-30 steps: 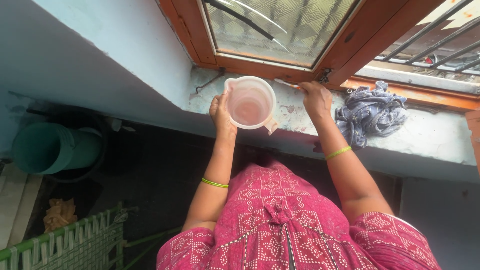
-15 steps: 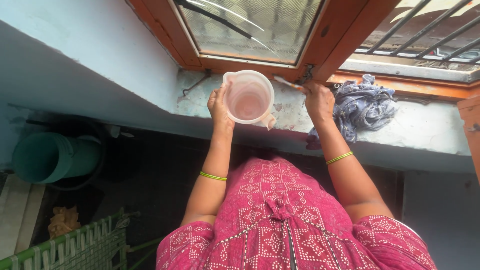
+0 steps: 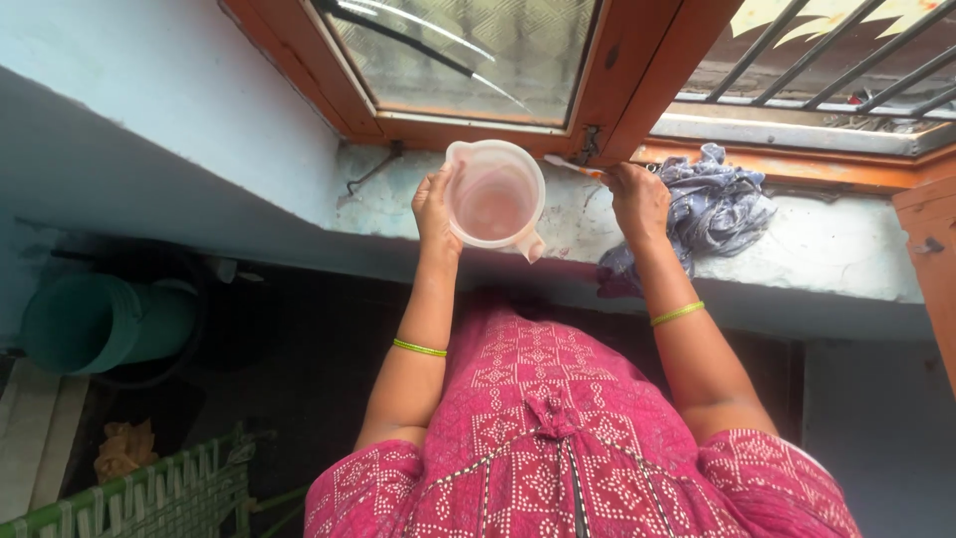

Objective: The person uses a toothbrush dipped in a pink liquid from a plastic jug to scrub the wooden window frame. They repeatedly dip the brush and scrub different sections of the frame, including the lower sill and vertical edges.

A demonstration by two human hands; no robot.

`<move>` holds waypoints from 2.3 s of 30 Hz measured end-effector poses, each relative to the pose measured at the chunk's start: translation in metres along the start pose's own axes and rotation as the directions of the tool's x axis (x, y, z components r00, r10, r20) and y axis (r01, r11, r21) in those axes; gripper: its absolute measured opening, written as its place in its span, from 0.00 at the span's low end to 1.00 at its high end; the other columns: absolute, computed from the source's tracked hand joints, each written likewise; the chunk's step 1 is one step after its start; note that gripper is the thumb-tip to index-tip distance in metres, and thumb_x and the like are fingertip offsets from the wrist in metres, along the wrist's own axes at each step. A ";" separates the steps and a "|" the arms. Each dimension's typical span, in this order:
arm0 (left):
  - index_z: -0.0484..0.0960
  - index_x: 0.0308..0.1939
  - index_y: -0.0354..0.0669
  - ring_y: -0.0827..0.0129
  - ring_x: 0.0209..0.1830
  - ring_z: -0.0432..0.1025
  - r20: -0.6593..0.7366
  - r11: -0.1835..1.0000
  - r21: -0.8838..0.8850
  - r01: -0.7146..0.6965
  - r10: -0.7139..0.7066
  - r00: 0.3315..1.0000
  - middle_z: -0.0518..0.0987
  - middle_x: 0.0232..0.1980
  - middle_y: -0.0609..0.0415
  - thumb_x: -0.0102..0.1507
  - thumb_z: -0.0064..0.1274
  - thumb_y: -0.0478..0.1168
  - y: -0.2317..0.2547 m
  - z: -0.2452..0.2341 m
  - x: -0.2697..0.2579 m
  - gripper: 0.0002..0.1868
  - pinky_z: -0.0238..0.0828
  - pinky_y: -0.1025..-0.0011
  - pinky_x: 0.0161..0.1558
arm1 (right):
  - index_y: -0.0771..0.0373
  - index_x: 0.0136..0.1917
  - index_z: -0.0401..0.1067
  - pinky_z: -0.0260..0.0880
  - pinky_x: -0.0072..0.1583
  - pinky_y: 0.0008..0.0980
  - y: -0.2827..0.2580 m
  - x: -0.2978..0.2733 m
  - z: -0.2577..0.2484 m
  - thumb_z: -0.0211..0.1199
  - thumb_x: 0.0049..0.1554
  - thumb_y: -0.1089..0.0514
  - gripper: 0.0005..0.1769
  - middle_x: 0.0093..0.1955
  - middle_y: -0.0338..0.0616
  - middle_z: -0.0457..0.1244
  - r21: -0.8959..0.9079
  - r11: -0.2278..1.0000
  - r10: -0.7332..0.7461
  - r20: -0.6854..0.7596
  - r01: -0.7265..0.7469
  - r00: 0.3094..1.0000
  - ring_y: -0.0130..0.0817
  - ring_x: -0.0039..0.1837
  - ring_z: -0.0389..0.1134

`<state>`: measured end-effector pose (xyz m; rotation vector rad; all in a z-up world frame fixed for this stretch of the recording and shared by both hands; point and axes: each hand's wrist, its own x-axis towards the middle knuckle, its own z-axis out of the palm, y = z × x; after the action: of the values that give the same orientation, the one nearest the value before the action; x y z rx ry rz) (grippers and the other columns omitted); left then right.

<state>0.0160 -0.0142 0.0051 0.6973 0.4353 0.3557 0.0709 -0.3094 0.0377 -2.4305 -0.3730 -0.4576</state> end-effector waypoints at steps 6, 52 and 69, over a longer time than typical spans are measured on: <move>0.76 0.29 0.47 0.71 0.37 0.77 0.005 0.999 0.017 0.027 -0.027 1.000 0.82 0.38 0.55 0.63 0.62 0.37 -0.006 0.008 0.005 0.11 0.78 0.70 0.42 | 0.58 0.49 0.80 0.68 0.49 0.47 0.003 0.001 -0.004 0.67 0.60 0.56 0.06 0.45 0.50 0.69 0.011 0.998 0.068 -0.037 -0.068 0.997 0.53 0.46 0.70; 0.81 0.39 0.37 0.77 0.39 0.73 0.172 0.995 0.083 -0.048 0.033 0.985 0.83 0.41 0.54 0.67 0.57 0.36 -0.029 0.056 -0.018 0.05 0.71 0.77 0.45 | 0.67 0.47 0.79 0.73 0.51 0.39 -0.103 0.040 -0.141 0.68 0.56 0.64 0.05 0.46 0.52 0.70 0.031 0.994 -0.106 0.251 0.101 0.962 0.44 0.47 0.73; 0.80 0.34 0.41 0.77 0.43 0.73 0.099 0.992 0.080 -0.098 0.090 0.991 0.83 0.41 0.53 0.67 0.58 0.35 -0.017 0.040 -0.010 0.06 0.68 0.76 0.52 | 0.64 0.44 0.81 0.71 0.54 0.45 -0.086 0.079 -0.092 0.64 0.51 0.69 0.08 0.42 0.53 0.69 -0.066 0.947 -0.303 0.151 0.316 0.941 0.52 0.49 0.71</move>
<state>0.0307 -0.0525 0.0236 0.8163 0.3290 0.3930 0.0891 -0.2899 0.1839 -2.5061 -0.8206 -0.4472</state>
